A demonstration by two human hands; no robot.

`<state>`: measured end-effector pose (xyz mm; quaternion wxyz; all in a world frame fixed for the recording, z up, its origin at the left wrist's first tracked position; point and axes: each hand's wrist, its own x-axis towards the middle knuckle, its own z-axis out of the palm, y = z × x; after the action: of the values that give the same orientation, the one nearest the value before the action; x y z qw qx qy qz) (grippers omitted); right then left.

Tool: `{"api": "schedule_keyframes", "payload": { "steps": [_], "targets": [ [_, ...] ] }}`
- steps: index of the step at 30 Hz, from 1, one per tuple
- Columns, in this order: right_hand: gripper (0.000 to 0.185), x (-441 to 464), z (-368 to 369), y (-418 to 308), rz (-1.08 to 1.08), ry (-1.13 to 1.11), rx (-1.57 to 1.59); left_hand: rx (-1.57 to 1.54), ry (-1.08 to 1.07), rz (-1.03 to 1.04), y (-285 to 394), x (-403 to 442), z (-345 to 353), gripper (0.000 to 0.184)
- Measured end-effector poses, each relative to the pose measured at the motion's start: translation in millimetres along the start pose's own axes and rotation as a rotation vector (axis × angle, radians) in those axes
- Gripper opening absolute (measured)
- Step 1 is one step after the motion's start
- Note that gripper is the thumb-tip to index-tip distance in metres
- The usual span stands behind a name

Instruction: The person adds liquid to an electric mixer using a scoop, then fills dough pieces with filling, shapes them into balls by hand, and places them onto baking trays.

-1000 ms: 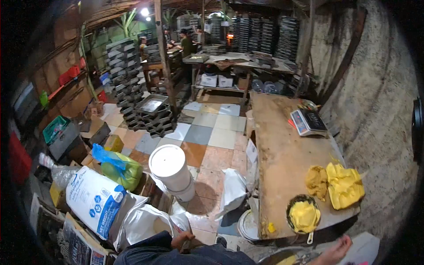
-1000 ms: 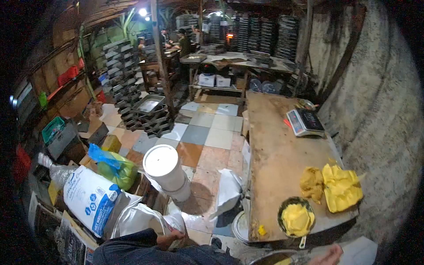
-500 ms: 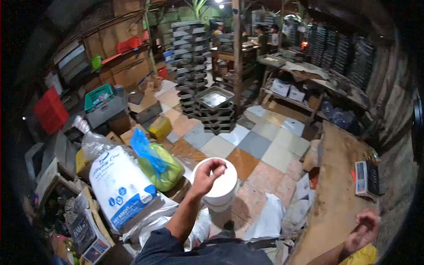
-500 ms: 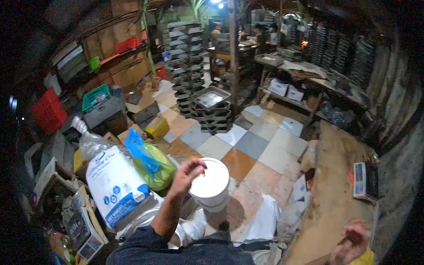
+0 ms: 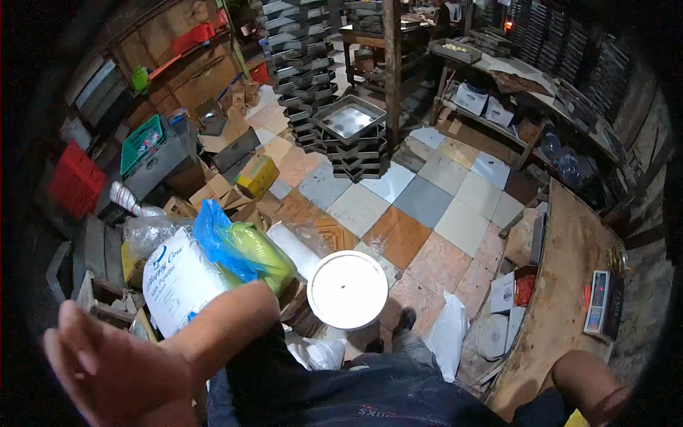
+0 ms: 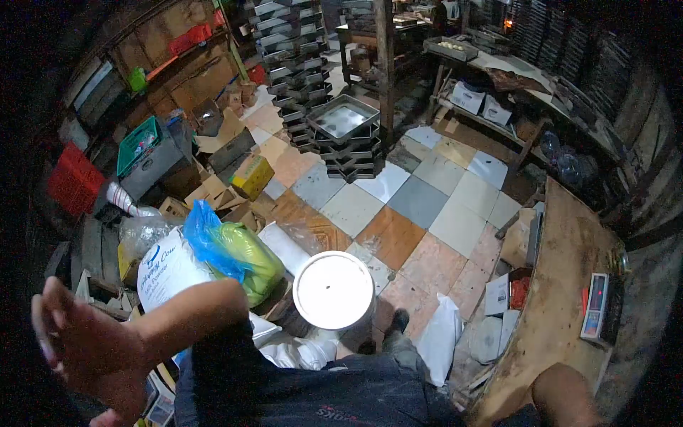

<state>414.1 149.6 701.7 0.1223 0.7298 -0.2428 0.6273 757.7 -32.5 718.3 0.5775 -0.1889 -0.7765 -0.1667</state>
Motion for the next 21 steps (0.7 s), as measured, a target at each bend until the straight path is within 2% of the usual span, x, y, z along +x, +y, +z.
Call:
{"api": "schedule_keyframes", "payload": {
  "steps": [2, 3, 4, 9, 21],
  "targets": [
    [0.041, -7, -9, 30, 0.004, 0.016, -0.003, 0.794, 0.822, 0.178, -34, 16, 38, 0.07],
    [0.041, -12, -14, 45, 0.004, 0.026, -0.009, 0.287, 0.086, 0.015, -30, 22, 25, 0.063],
    [0.041, -17, -21, 62, 0.003, 0.034, -0.013, 0.182, -0.178, -0.057, -35, 34, 20, 0.063],
    [0.041, -38, -62, 144, 0.024, 0.078, -0.074, 0.293, -0.155, 0.162, -90, 60, 64, 0.061],
    [0.042, -70, -175, 313, 0.138, 0.166, -0.251, 0.271, -0.161, 0.237, -262, 111, 180, 0.058]
  ]
}}
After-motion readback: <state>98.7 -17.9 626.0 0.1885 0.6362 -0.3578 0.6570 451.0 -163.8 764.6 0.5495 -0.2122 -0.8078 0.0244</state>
